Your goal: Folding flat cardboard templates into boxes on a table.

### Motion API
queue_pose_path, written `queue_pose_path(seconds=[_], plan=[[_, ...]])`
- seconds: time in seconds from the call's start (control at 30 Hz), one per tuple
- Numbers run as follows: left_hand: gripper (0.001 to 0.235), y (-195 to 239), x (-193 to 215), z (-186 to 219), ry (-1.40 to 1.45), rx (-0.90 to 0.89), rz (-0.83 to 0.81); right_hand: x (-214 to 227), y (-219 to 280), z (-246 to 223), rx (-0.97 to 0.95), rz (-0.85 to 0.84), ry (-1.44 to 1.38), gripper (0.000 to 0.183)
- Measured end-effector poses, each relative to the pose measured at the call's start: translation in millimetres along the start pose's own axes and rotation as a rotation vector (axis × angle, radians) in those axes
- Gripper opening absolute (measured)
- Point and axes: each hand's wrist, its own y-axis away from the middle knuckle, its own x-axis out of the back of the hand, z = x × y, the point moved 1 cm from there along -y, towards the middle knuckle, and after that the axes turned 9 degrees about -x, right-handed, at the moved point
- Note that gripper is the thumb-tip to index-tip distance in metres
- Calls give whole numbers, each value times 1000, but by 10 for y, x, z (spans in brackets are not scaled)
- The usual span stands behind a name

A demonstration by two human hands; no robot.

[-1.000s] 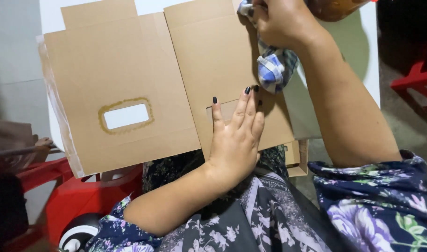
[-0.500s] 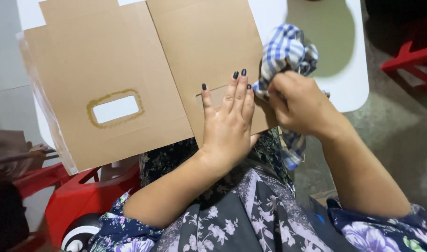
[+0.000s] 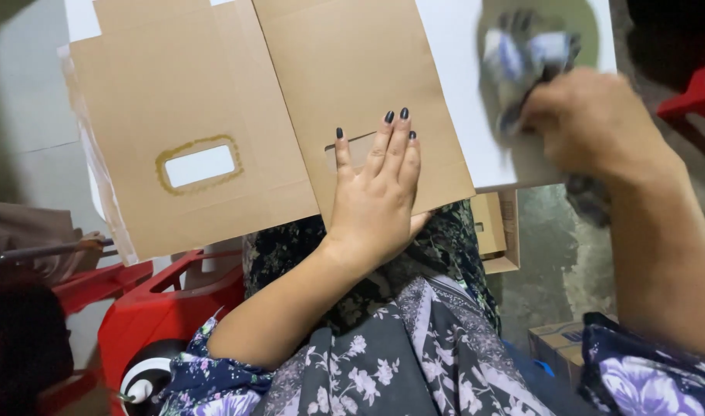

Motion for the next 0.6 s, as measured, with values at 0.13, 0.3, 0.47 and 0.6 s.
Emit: queue_pose_path(seconds=[0.13,0.3,0.47,0.6], plan=[[95,160,223,50,85,-40,206,-288,282,75,31,604,3,27],[30,435,495,84,141,-219,643,-314,942,-518,-39,-48,-1181,37],[36,596,378,169,157,-340,611,-398,1002,-943,-108,-214,-1487,32],[36,698,310,200,191,-401,630,-333,890,-1011,-196,-136,-1507,40]])
